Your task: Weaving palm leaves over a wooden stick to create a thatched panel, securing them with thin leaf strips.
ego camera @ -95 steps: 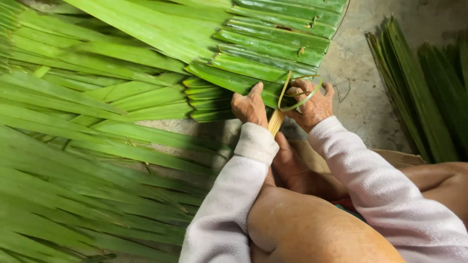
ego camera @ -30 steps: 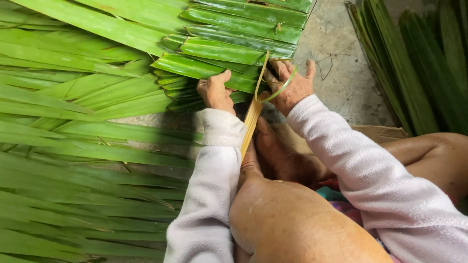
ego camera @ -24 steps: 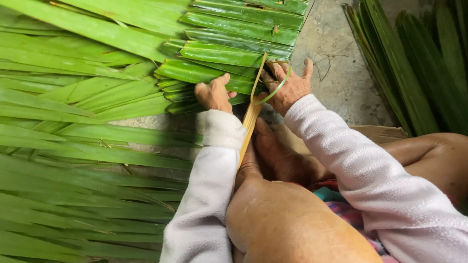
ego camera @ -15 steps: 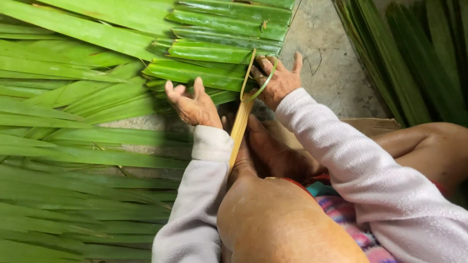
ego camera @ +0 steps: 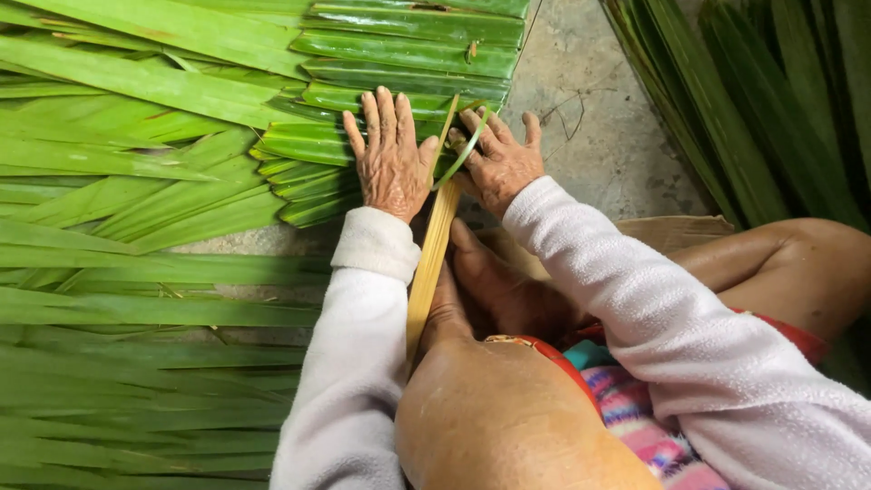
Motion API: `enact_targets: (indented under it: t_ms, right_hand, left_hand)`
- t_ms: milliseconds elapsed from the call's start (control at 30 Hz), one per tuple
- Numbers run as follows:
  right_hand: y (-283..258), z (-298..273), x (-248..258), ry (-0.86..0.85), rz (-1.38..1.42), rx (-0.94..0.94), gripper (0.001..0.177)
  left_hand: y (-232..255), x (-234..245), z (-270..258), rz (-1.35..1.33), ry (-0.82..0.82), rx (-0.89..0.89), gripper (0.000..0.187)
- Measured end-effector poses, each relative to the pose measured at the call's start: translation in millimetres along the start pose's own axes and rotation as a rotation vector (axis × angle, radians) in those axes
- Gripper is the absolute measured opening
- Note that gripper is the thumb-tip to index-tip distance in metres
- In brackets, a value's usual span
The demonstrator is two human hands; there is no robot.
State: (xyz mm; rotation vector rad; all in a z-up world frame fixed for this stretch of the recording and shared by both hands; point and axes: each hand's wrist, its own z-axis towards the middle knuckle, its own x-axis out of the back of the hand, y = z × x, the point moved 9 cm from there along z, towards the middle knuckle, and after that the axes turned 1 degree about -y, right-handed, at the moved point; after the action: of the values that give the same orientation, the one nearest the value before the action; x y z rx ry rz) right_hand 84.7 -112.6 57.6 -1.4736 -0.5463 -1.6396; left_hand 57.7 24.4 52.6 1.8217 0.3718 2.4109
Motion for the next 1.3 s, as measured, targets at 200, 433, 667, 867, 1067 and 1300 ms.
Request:
enact_targets:
  t_ms: [200, 433, 667, 867, 1067, 1300]
  right_hand:
    - [-4, -12, -12, 0.027, -0.012, -0.006, 0.055]
    - [-6, 2, -5, -0.067, 0.071, -0.100, 0.063]
    - [-2, 16, 10, 0.140, 0.246, -0.341, 0.026]
    - [-15, 16, 24, 0.349, 0.228, -0.253, 0.007]
    - [-29, 12, 33, 0.423, 0.363, -0.029, 0.018]
    - [-31, 14, 50, 0.343, 0.389, 0.081, 0.006]
  left_hand:
    - [-11, -5, -6, -0.065, -0.134, 0.022, 0.077]
    - [-11, -6, 0, 0.037, -0.090, -0.026, 0.071]
    - [-6, -4, 3, 0.058, -0.145, -0.021, 0.066]
    - [-7, -4, 4, 0.033, -0.165, -0.011, 0.065]
    - [-8, -8, 0, -0.002, -0.130, -0.036, 0.065]
    - [1, -5, 2, -0.040, -0.074, -0.120, 0.066]
